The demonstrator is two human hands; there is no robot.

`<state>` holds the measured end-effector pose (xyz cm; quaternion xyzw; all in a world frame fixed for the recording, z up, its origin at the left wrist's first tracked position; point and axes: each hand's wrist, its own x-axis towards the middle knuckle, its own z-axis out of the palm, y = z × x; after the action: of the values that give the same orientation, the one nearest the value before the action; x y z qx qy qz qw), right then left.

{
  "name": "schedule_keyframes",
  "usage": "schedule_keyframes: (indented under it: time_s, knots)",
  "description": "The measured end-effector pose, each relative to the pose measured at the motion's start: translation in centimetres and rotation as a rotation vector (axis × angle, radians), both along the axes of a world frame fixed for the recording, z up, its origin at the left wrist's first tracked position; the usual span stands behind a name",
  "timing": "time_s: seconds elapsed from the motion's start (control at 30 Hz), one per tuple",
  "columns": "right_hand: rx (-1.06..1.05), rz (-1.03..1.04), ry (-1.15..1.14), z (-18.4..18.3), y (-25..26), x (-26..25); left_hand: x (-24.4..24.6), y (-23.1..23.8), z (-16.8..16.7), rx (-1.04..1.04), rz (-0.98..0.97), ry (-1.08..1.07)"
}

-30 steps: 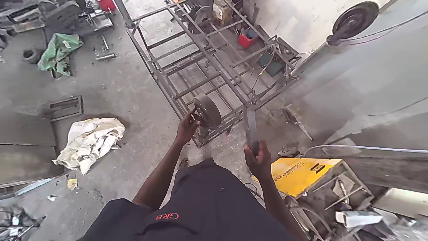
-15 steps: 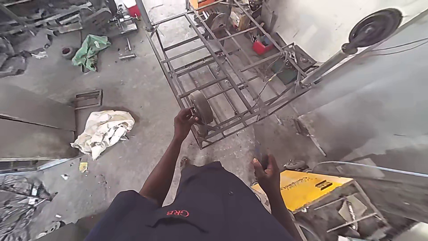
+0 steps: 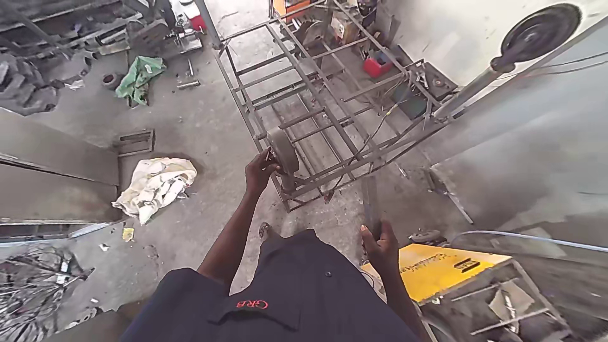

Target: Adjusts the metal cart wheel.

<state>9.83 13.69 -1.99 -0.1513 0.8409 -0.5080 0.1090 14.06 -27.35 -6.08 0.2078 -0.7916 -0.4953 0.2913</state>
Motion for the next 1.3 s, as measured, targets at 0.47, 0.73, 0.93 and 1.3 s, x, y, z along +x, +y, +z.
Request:
schedule_keyframes:
  time_s: [0.47,0.73,0.93,1.3]
  knots:
    - [0.053,-0.025,-0.004,-0.4,1.5,-0.1,0.8,-0.3,3.2,-0.242,-0.062,-0.226]
    - [0.057,-0.034,-0.032,-0.8,2.1,0.2,0.5,-1.4,3.1,-0.065,-0.106,-0.084]
    - [0.075,-0.026,-0.054,-1.3,2.4,0.1,-0.5,-2.0,3.6,-0.07,-0.083,-0.117]
    - [0.104,-0.014,-0.18,-3.4,3.2,0.8,0.5,-1.3,4.2,-0.175,-0.113,-0.2]
